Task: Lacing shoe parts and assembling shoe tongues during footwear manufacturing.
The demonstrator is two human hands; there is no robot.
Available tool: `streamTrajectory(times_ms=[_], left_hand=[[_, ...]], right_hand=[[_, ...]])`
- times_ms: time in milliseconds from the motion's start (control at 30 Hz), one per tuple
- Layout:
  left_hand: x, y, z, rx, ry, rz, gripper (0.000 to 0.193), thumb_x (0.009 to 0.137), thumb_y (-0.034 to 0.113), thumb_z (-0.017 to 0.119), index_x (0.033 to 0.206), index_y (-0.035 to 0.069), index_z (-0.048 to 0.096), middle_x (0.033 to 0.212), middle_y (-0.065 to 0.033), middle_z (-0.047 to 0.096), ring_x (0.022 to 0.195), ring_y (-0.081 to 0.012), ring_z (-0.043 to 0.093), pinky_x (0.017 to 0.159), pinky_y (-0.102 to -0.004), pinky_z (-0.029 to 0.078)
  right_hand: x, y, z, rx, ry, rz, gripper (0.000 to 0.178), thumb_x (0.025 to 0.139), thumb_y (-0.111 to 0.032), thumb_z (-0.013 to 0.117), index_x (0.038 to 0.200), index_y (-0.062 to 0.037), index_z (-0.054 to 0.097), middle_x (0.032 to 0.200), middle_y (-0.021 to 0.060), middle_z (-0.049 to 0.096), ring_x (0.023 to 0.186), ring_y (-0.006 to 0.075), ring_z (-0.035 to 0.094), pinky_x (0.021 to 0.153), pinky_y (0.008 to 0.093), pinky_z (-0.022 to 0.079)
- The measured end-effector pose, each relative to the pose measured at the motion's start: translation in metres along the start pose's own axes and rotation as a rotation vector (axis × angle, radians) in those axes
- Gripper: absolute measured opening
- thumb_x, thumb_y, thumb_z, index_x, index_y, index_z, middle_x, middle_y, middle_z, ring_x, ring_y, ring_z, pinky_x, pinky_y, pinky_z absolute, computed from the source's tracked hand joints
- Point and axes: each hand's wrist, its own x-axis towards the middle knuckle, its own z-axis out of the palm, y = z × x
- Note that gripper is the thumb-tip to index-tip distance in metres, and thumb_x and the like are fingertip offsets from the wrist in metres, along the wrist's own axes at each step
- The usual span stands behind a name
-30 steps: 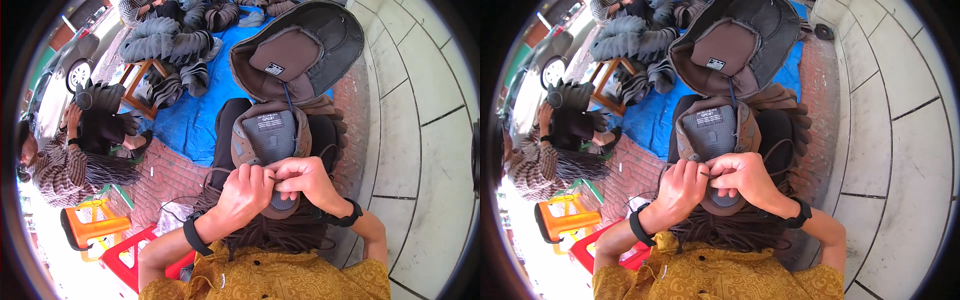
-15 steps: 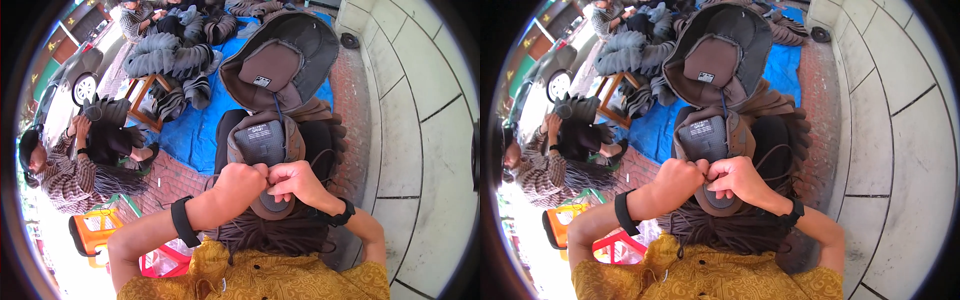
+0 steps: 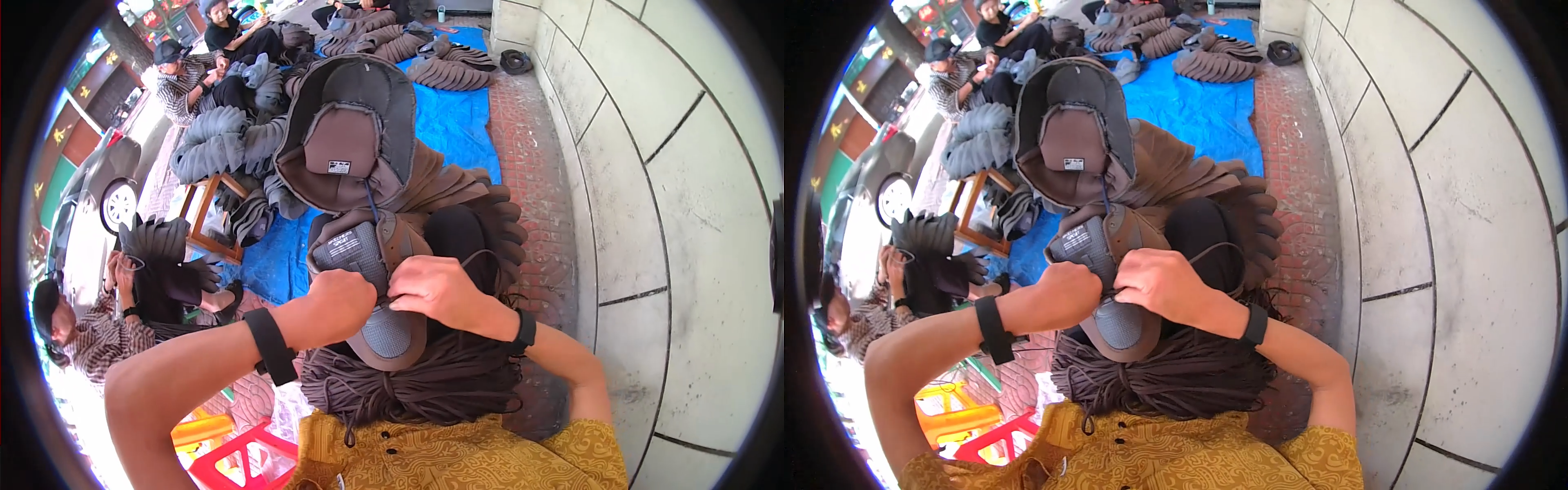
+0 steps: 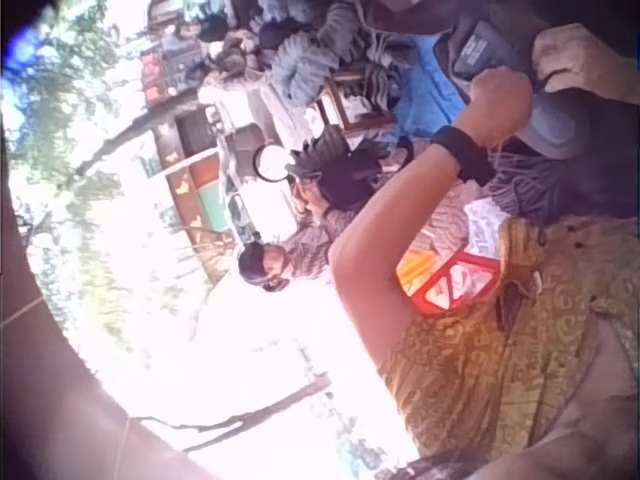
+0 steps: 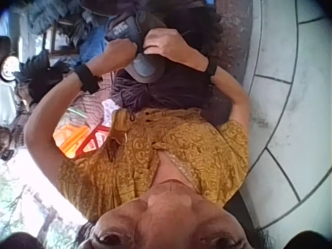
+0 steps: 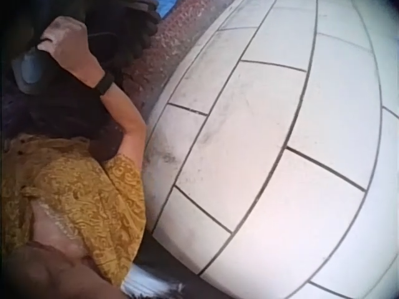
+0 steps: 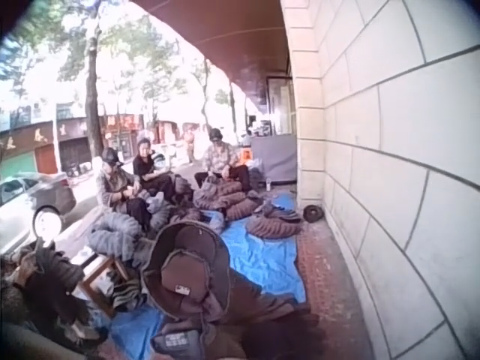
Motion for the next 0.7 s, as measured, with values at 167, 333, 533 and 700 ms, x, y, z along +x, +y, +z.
streamTrajectory(times_ms=[167, 333, 533, 700], left_hand=[[0.008, -0.006, -0.011, -0.285, -0.197, -0.162, 0.016, 0.074, 0.007, 0.052, 0.071, -0.004, 0.063, 0.069, -0.0157, 0.064, 0.063, -0.0265, 0.065, 0.055, -0.0337, 0.053], [0.007, -0.01, -0.003, -0.651, -0.298, -0.365, 0.022, 0.075, 0.006, 0.046, 0.065, -0.005, 0.061, 0.062, -0.0118, 0.063, 0.052, -0.0227, 0.064, 0.045, -0.0284, 0.053], [-0.001, 0.0, 0.017, -0.054, 0.212, -0.161, 0.018, 0.073, 0.009, 0.052, 0.062, -0.001, 0.06, 0.065, -0.0145, 0.063, 0.055, -0.0285, 0.063, 0.051, -0.0341, 0.051], [-0.003, 0.006, 0.018, -0.031, 0.352, -0.066, 0.013, 0.07, 0.009, 0.058, 0.075, 0.0, 0.05, 0.061, -0.0142, 0.059, 0.06, -0.0291, 0.062, 0.05, -0.037, 0.047]], right_hand=[[-0.004, 0.0, 0.008, -0.005, 0.027, -0.04, 0.012, 0.065, -0.016, 0.066, 0.069, -0.0063, 0.061, 0.079, 0.002, 0.057, 0.075, 0.0181, 0.057, 0.064, 0.0302, 0.048], [-0.005, -0.004, 0.015, -0.098, 0.03, -0.171, 0.011, 0.062, -0.016, 0.066, 0.066, -0.0076, 0.06, 0.077, 0.001, 0.055, 0.074, 0.0169, 0.055, 0.061, 0.0292, 0.047], [-0.007, -0.004, 0.034, -0.197, -0.045, -0.224, 0.01, 0.061, -0.015, 0.062, 0.061, -0.009, 0.055, 0.075, 0.0024, 0.054, 0.071, 0.0188, 0.053, 0.058, 0.0299, 0.047], [-0.011, -0.002, 0.032, -0.156, -0.055, -0.172, 0.009, 0.062, -0.015, 0.065, 0.066, -0.0094, 0.059, 0.08, 0.0, 0.059, 0.074, 0.017, 0.056, 0.062, 0.0294, 0.048]])
